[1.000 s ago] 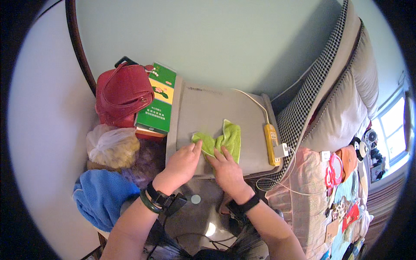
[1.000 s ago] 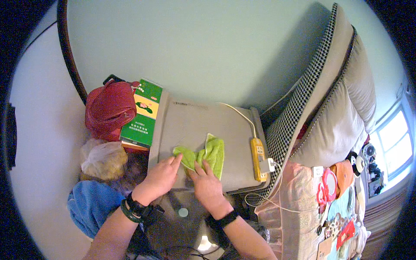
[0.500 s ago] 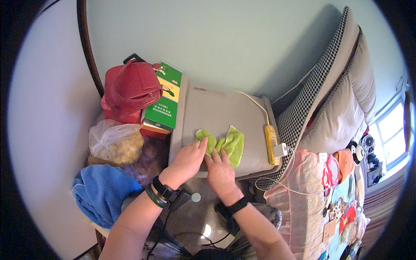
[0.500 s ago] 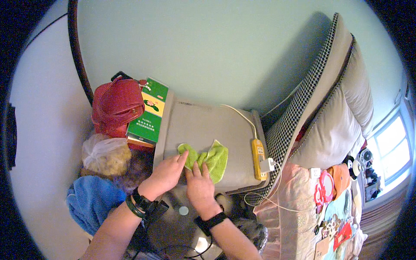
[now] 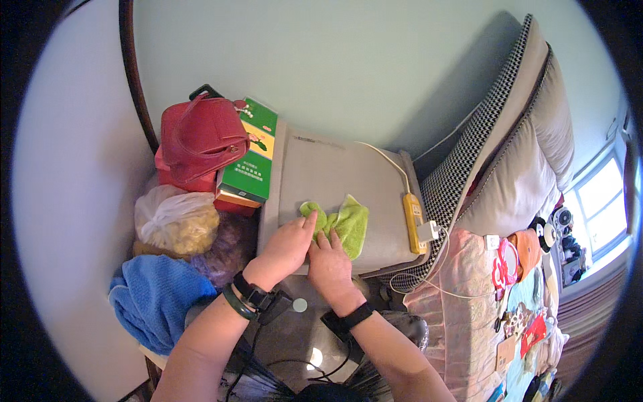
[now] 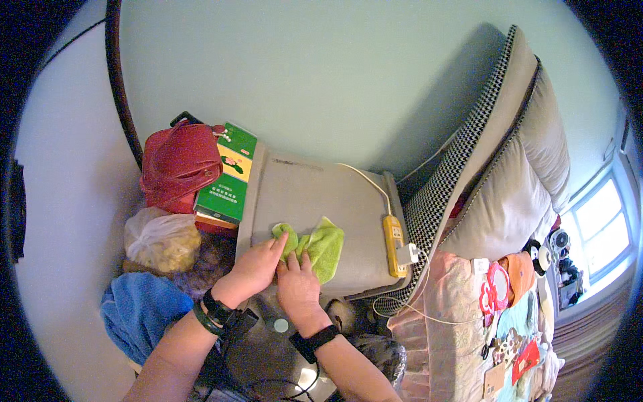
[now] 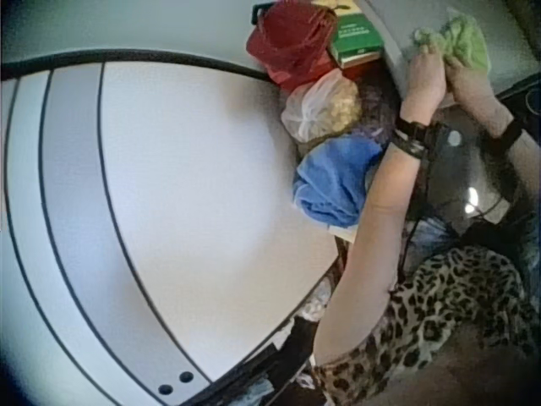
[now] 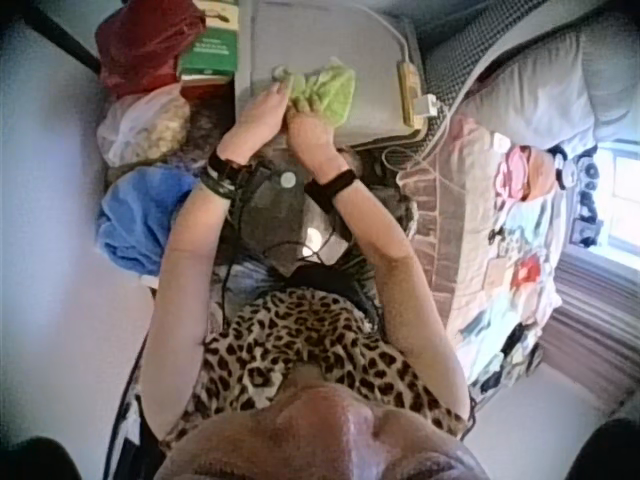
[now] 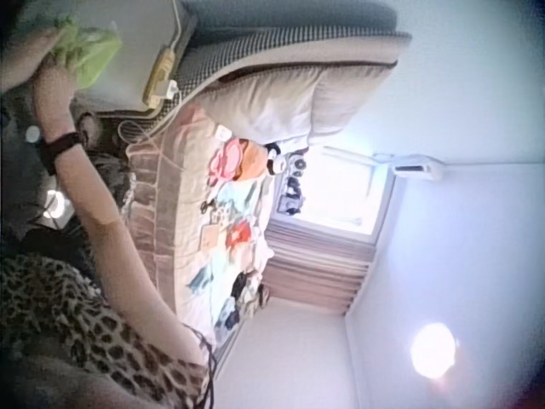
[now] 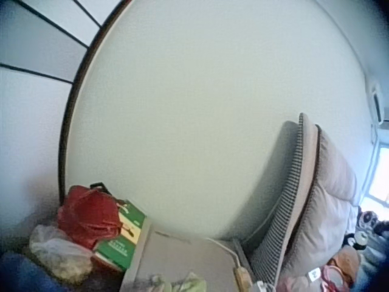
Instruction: The person picks up small items from a surface, including a piece of trash and a card, placing some in a drawer, and then wipes the top of a small cabinet using a cloth.
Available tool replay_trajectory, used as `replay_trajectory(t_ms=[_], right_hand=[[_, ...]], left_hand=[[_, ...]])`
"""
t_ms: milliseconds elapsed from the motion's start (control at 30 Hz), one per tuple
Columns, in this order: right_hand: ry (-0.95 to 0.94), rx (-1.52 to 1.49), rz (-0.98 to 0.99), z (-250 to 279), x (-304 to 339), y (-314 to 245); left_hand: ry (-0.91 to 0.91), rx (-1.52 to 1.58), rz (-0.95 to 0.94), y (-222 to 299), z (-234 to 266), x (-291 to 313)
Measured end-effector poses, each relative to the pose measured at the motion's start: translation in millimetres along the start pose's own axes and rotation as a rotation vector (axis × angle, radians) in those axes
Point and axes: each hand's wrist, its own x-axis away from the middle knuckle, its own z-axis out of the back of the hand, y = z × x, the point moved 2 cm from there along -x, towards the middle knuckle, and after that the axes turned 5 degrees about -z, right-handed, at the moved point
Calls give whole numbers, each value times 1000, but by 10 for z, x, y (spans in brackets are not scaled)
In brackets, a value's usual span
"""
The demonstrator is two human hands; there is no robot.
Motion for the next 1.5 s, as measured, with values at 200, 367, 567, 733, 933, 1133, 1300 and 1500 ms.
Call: replay_trajectory(t_ms=[200,367,567,733,933,1133,1300,1500], right_hand=[[23,-37,-70,-146,152,1136],[-10,4,-298,-116,56,1474],[103,21,49,-228,-38,-228],[174,-114,79,-121,78,117],[173,-65,-153,-252,309,1505],[26,26,-203,-38,104,1361],[61,15,147,-57,43,272],[-15,-154,242,71,-277,684]], left_hand=[[-81,9,43,-11,63,39],[-61,70,15,12,45,17],[-124,59,106,-60,67,14],[-44,58,133,-58,122,-3],[-35,25,121,-62,40,-23],[-96,11,193,-16,70,-37],[-29,-31,215,-20,37,-136],[-146,-55,338,8,43,-226]])
